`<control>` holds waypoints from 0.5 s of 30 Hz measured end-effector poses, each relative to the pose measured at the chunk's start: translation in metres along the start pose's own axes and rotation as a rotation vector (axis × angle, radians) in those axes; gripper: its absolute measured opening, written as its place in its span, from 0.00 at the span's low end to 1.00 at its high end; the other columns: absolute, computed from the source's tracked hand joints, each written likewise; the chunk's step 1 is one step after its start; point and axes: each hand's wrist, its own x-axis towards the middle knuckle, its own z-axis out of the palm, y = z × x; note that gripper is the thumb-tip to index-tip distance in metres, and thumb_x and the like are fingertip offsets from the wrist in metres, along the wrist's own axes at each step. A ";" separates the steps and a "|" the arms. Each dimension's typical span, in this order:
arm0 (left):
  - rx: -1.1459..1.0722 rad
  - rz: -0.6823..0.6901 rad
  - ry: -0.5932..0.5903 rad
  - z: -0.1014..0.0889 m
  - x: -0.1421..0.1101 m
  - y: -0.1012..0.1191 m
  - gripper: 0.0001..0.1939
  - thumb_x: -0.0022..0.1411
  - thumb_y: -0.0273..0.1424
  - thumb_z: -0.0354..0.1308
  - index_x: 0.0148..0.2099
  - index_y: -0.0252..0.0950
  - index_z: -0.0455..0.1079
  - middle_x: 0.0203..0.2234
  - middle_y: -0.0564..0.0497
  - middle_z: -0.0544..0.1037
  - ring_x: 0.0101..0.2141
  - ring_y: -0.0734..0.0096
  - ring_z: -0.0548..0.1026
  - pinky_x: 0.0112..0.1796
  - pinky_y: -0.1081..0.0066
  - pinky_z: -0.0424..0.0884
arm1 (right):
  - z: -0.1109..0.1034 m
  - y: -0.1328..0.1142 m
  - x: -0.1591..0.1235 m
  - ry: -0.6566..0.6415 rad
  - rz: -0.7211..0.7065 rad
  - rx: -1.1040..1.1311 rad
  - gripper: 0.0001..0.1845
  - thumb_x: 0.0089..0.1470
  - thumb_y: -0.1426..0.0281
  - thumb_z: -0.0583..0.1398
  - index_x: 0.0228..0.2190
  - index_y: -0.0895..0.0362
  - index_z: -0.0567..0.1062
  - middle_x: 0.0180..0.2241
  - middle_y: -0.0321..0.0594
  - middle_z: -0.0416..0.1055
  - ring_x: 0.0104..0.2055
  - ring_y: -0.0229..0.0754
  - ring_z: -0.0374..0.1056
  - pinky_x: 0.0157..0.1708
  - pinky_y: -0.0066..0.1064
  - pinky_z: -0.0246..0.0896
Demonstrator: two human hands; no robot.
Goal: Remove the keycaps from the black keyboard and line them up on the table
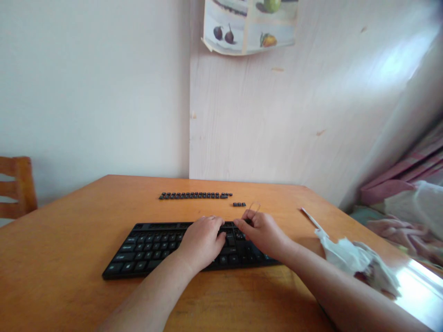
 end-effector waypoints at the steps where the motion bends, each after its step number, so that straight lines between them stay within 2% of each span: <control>1: 0.001 0.005 0.001 0.000 0.000 0.000 0.10 0.62 0.31 0.52 0.44 0.38 0.71 0.38 0.45 0.77 0.43 0.59 0.74 0.45 0.62 0.68 | 0.001 0.001 0.000 0.006 -0.004 -0.014 0.18 0.57 0.57 0.56 0.23 0.55 0.69 0.19 0.34 0.67 0.22 0.36 0.61 0.21 0.26 0.49; 15: 0.011 0.007 -0.006 0.000 -0.001 0.001 0.10 0.62 0.31 0.52 0.44 0.38 0.70 0.38 0.45 0.77 0.42 0.60 0.74 0.45 0.62 0.67 | 0.008 -0.005 -0.002 0.017 -0.074 0.016 0.13 0.57 0.66 0.55 0.22 0.54 0.65 0.19 0.32 0.66 0.22 0.35 0.61 0.22 0.27 0.49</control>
